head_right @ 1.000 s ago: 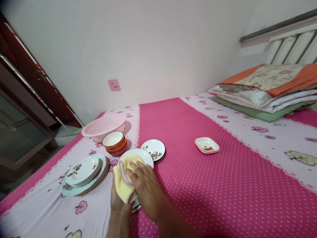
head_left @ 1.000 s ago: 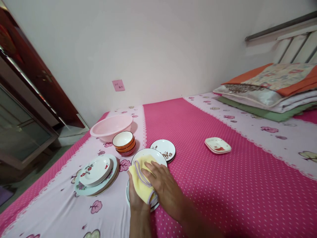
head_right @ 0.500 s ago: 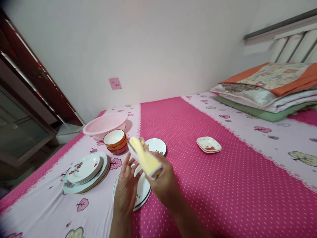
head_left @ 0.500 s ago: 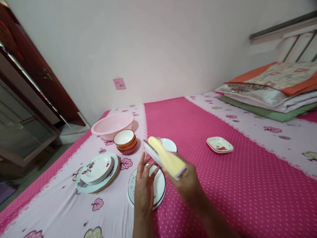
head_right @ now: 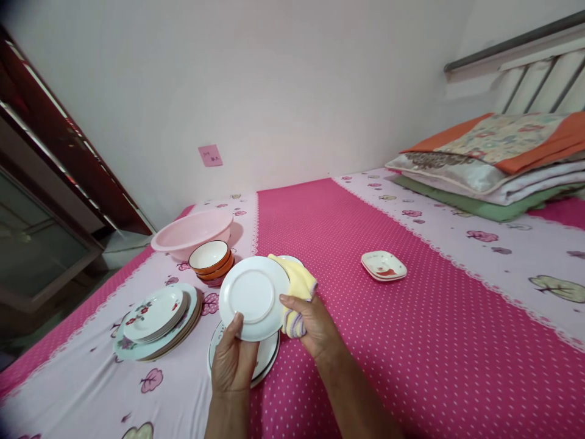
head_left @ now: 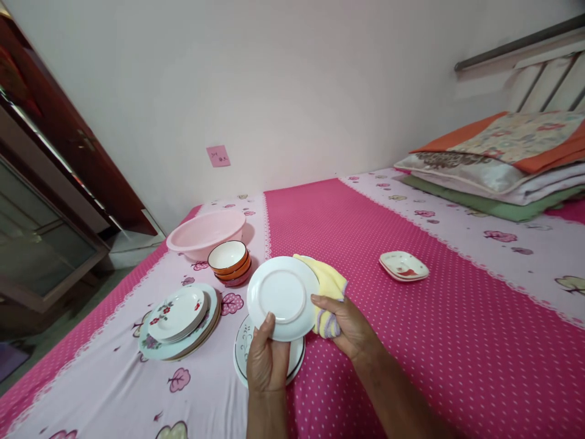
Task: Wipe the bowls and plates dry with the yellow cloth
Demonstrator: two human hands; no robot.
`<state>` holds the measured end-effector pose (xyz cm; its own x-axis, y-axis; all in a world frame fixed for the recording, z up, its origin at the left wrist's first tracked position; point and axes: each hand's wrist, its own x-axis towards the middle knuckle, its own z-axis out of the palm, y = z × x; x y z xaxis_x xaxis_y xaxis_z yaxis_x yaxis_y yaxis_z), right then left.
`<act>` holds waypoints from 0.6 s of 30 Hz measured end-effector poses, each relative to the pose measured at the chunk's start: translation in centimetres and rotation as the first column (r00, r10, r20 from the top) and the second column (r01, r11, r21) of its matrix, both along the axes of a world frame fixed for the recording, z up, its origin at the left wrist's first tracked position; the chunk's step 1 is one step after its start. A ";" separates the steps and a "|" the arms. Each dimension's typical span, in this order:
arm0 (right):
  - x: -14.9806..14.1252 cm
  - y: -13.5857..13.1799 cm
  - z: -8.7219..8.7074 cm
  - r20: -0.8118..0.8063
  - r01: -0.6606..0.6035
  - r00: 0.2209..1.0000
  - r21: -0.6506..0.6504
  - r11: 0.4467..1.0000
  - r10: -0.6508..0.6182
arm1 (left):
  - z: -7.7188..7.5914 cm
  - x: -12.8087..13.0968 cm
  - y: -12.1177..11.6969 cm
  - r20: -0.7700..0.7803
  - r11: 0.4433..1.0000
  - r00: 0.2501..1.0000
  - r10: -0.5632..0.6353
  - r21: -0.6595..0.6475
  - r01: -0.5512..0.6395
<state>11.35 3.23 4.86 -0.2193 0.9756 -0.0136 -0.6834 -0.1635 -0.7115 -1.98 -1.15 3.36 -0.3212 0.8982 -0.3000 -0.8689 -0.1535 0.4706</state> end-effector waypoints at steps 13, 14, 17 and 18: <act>1.9 -1.0 1.2 0.455 0.256 0.581 0.685 0.682 -0.675 | -0.1 -0.7 0.1 0.092 1.000 0.996 0.001 0.016 -0.003; 1.7 -1.4 1.5 0.437 0.170 0.550 0.775 0.608 -0.712 | -0.3 -0.8 0.2 0.106 0.998 0.994 -0.027 0.059 0.020; 0.4 -3.1 2.4 0.462 -0.171 0.470 0.884 0.436 -0.752 | -1.8 -1.1 0.1 0.045 0.966 0.988 -0.149 0.219 0.136; -0.1 -3.7 2.6 0.507 -0.288 0.451 0.862 0.418 -0.735 | -2.4 -1.1 0.0 -0.013 0.954 0.985 -0.169 0.249 0.167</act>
